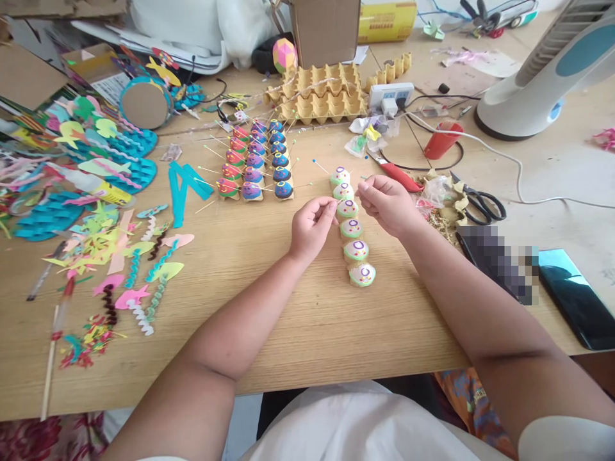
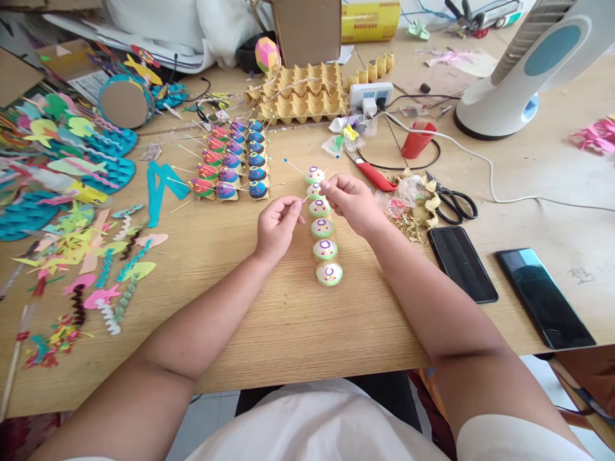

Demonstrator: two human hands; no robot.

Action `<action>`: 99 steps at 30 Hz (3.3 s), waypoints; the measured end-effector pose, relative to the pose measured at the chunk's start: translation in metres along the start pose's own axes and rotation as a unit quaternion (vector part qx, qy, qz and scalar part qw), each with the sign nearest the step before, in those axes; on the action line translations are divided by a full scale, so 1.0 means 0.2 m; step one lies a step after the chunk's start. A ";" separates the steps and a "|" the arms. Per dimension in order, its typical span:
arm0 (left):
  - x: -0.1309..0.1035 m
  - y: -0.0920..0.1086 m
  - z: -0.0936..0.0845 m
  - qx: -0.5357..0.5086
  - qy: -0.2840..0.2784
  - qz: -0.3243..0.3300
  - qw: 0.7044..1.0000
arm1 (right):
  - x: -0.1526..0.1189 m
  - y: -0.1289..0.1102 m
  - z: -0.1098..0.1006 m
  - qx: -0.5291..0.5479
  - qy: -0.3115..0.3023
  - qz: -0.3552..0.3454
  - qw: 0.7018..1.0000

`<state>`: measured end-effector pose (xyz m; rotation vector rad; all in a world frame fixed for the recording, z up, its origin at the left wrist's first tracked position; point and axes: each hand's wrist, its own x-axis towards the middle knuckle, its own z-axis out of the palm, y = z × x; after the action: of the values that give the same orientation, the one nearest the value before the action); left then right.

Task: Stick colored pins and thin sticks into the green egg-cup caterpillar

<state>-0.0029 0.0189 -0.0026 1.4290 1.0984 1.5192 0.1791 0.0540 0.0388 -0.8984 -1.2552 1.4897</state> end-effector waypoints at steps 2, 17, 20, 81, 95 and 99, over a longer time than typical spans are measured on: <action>0.00 0.00 0.00 0.000 0.000 0.001 1.000 | -0.01 -0.01 0.00 -0.005 -0.019 0.004 1.000; 0.00 -0.01 0.00 0.012 -0.002 -0.008 1.000 | 0.00 0.00 0.00 -0.023 -0.029 0.036 0.999; -0.01 -0.01 0.00 0.011 -0.003 -0.004 1.000 | 0.00 0.00 0.00 -0.011 -0.034 0.033 0.999; -0.01 0.00 0.01 0.023 -0.019 0.016 0.999 | 0.00 0.02 0.00 0.025 -0.060 0.057 0.996; -0.01 -0.01 0.00 0.014 -0.008 0.023 1.000 | 0.00 0.01 -0.01 0.014 -0.053 0.055 0.997; -0.01 -0.02 0.00 0.025 -0.009 0.015 1.000 | 0.00 0.01 -0.01 0.010 -0.061 0.053 0.997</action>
<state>-0.0022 0.0187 -0.0065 1.4964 1.1155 1.5081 0.1799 0.0547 0.0358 -0.8835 -1.2948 1.6606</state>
